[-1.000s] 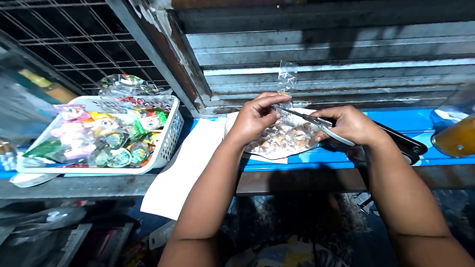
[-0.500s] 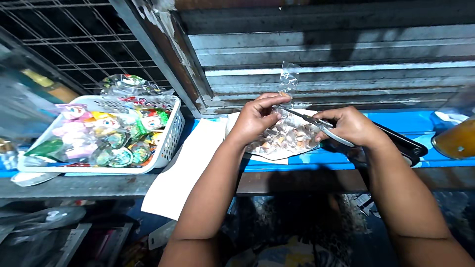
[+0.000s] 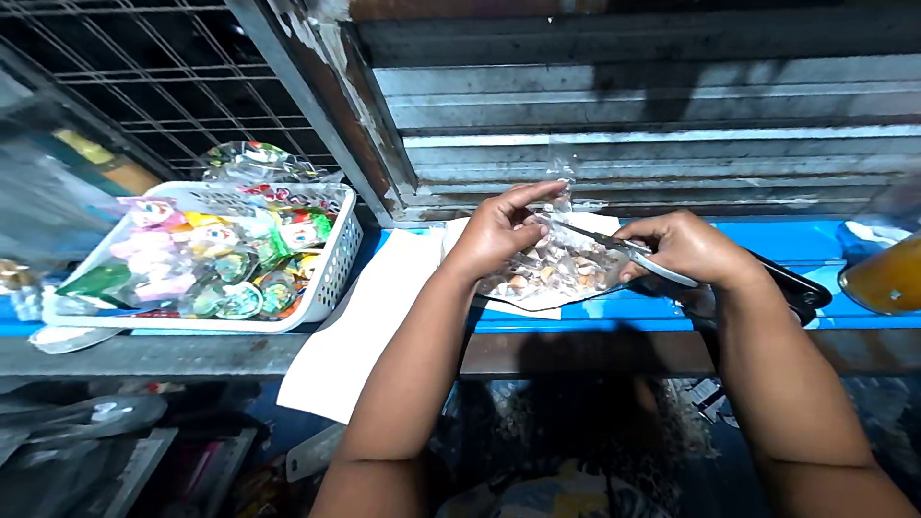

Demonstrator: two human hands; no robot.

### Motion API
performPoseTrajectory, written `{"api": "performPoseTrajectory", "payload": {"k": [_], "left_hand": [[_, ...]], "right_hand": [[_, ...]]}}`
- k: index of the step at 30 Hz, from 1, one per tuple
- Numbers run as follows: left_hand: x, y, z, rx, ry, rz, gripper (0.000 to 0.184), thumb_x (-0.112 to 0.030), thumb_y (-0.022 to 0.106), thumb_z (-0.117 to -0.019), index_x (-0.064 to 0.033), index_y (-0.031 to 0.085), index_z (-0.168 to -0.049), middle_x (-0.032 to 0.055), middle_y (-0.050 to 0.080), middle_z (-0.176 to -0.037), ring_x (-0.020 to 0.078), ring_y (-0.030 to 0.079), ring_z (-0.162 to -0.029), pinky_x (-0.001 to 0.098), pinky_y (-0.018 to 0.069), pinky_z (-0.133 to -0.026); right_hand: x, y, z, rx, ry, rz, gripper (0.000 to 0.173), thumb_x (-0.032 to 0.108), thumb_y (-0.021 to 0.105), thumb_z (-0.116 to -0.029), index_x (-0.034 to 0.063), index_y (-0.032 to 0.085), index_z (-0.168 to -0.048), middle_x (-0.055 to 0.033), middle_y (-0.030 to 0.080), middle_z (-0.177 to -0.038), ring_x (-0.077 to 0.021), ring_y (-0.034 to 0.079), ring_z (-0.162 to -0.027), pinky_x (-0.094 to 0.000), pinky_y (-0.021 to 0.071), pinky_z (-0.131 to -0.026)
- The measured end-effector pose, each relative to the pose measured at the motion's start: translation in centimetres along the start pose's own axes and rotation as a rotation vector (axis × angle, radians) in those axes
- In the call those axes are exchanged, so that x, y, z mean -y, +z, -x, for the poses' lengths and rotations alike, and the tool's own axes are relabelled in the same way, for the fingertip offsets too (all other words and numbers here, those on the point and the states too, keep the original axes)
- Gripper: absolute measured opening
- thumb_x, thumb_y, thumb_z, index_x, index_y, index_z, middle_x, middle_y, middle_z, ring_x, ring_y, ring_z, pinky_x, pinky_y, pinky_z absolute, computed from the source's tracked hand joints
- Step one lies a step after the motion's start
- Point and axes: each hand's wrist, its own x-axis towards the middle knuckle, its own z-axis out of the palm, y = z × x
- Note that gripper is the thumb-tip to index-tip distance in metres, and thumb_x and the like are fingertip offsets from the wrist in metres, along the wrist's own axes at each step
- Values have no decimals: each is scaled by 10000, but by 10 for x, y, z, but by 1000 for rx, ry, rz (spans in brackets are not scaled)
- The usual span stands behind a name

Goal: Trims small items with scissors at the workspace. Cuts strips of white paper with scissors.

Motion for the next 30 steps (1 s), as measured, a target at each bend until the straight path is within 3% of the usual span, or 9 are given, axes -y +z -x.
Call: {"api": "performPoseTrajectory", "payload": {"k": [4,8,10,13,16,20,25,28,30], "left_hand": [[-4,0,0,-3,-51,74,702,106,617,-881,-49,411,-1535,77,573,-1366,10,601,-770,165,517,-669],[-8,13,0,6,-40,89,832,116,631,-855,-53,279,-1589,83,584,-1362,19,574,-691,176,497,-612],[-7,23,2,30,-22,37,847,114,645,-846,-57,280,-1591,94,593,-1324,45,586,-705,203,508,-610],[-10,33,3,81,-112,-116,804,54,679,-897,-147,326,-1591,90,618,-1252,87,606,-711,256,551,-644],[-8,36,-1,166,-118,-197,707,-4,648,-939,-77,345,-1574,137,624,-1268,99,619,-793,265,539,-739],[-12,33,1,162,32,-223,637,36,641,-917,17,427,-1516,240,576,-1380,278,642,-1088,392,518,-956],[-15,31,1,219,26,-244,740,18,662,-923,-25,332,-1583,218,650,-1250,303,673,-949,445,557,-858],[-21,30,5,254,-23,-275,749,53,613,-942,-77,303,-1612,233,690,-1153,365,682,-999,522,535,-913],[-25,30,7,262,-45,-304,773,73,619,-932,-119,313,-1616,245,683,-1192,388,676,-1072,550,523,-951]], "right_hand": [[1,1,0,-81,-16,-157,407,196,891,-735,90,728,-1093,61,616,-695,16,509,-549,-160,439,-510],[12,22,-7,-200,-115,-396,410,21,815,-779,70,661,-1156,41,745,-893,-21,692,-751,-185,588,-681],[18,35,-9,-245,-100,-436,405,28,810,-795,83,660,-1167,44,754,-919,-27,696,-757,-193,590,-670],[21,46,-11,-284,-71,-403,407,54,813,-792,70,666,-1171,40,754,-939,-25,704,-801,-201,597,-725],[20,51,-11,-302,-116,-322,399,93,798,-808,0,654,-1168,35,732,-963,1,685,-826,-185,587,-763],[20,52,-15,-334,-215,-306,370,106,775,-814,45,651,-1156,102,725,-984,29,676,-835,-176,589,-764],[16,52,-19,-456,-208,-287,328,88,752,-829,86,623,-1131,142,705,-965,35,668,-802,-172,586,-727],[12,51,-23,-532,-182,-281,316,63,722,-838,101,590,-1122,170,678,-893,47,644,-710,-161,576,-653],[11,49,-24,-549,-164,-290,308,44,696,-850,81,562,-1125,160,660,-866,39,630,-669,-165,570,-619]]}}
